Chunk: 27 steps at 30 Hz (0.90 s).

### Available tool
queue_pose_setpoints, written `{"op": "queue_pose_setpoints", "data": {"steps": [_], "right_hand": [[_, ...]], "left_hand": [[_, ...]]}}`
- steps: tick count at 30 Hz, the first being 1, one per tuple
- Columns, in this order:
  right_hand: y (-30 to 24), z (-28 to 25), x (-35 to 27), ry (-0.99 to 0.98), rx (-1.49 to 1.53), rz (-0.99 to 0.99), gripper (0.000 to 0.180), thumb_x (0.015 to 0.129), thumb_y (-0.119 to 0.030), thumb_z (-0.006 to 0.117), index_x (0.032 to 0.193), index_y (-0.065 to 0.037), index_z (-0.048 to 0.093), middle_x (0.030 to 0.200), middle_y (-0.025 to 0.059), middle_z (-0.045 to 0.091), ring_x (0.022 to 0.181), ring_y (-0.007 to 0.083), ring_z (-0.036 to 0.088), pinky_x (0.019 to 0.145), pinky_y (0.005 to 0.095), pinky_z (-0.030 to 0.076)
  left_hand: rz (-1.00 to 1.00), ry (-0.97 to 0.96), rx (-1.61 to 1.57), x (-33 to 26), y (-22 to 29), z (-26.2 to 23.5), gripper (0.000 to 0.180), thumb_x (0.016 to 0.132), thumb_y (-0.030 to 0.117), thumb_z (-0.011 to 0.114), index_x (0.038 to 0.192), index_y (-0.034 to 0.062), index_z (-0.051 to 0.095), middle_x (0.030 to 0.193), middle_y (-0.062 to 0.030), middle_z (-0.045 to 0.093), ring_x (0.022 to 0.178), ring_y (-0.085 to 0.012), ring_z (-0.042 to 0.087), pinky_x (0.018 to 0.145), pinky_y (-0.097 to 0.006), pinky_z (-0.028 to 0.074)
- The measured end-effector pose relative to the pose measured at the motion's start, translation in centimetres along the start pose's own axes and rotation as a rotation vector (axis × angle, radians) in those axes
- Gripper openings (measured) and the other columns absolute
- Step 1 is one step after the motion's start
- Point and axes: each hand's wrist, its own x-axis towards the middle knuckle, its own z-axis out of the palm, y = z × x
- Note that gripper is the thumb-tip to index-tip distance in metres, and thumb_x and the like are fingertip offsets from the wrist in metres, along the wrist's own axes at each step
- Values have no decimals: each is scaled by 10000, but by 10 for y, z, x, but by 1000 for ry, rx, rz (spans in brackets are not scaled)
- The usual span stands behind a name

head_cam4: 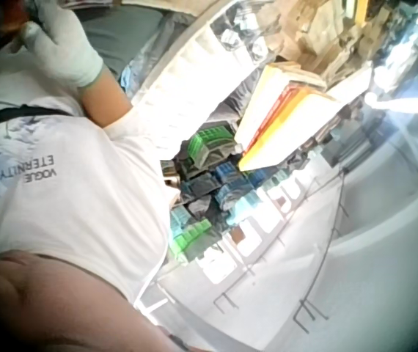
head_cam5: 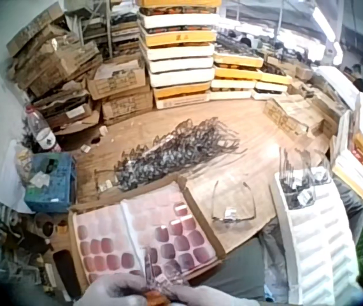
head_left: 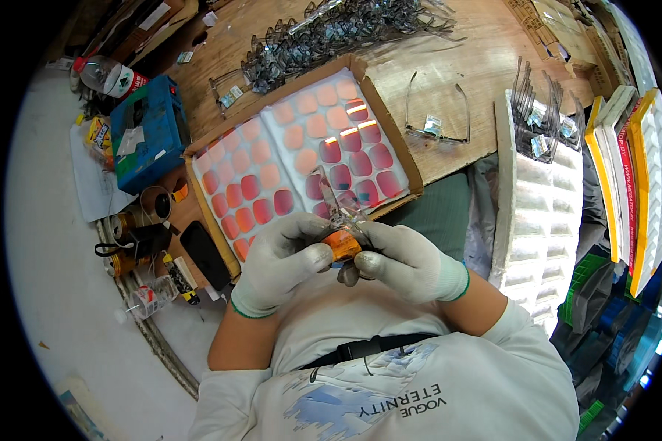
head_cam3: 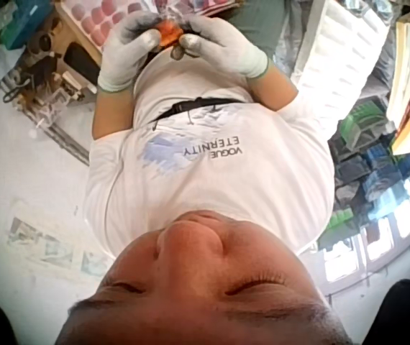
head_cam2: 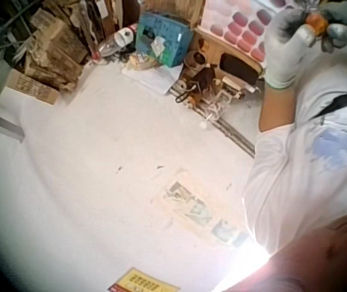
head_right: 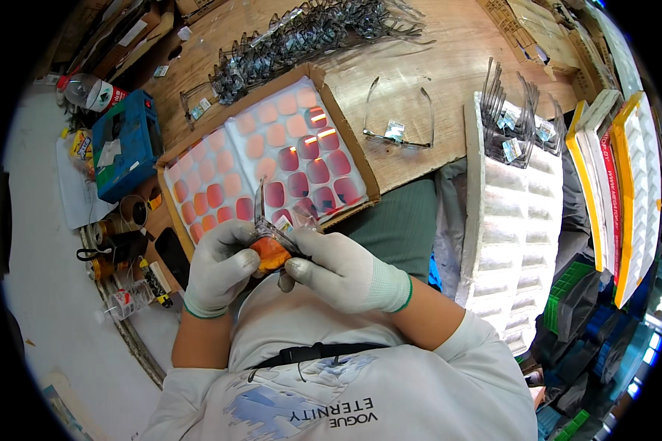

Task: The person assembles sunglasses by inserting lenses into frames and using pliers to secure the components. They repeatedly pick up frames and lenses from a tray, fit the lenses into the frames, and place the finished units into a foam insert.

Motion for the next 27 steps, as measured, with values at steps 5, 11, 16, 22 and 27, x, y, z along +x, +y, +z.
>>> {"op": "queue_pose_setpoints", "data": {"steps": [5, 11, 16, 22, 27], "right_hand": [[8, 3, -1, 63, 1, 19, 234, 1024, -131, 476, 1140, 45, 578, 847, 114, 687, 816, 209, 672, 798, 350, 522], [9, 1, 0, 62, -184, -96, 229, 1024, -132, 479, 1130, 50, 571, 821, 131, 686, 770, 268, 681, 750, 359, 523], [7, 5, 0, 103, -163, -92, 229, 1026, -131, 474, 1132, 46, 571, 807, 132, 680, 761, 289, 677, 742, 365, 523], [10, 6, -1, 126, -158, -140, 225, 1026, -144, 480, 1120, 39, 572, 780, 124, 659, 719, 272, 656, 709, 364, 518], [11, 12, -2, 237, -329, -164, 204, 1012, -143, 506, 1101, 23, 583, 728, 120, 631, 658, 299, 631, 649, 370, 506]], "left_hand": [[-10, 19, 115, 0, -2, -4, 278, 923, 125, 698, 1138, -39, 638, 992, -61, 676, 880, -118, 626, 788, -289, 529], [17, 101, 170, -1, -5, -2, 236, 924, 95, 695, 1119, -31, 653, 967, -40, 672, 853, -97, 624, 770, -257, 525], [64, 67, 134, -1, -7, -2, 259, 885, 14, 694, 1136, 8, 630, 1025, -74, 688, 849, -138, 668, 743, -267, 559], [116, 45, 144, -3, -8, -1, 214, 912, 47, 676, 1114, -10, 635, 999, -66, 688, 875, -122, 654, 779, -270, 541], [322, 137, 498, 1, -11, 13, 176, 949, 109, 663, 1039, -41, 677, 901, -68, 674, 801, -100, 614, 707, -247, 485]]}}
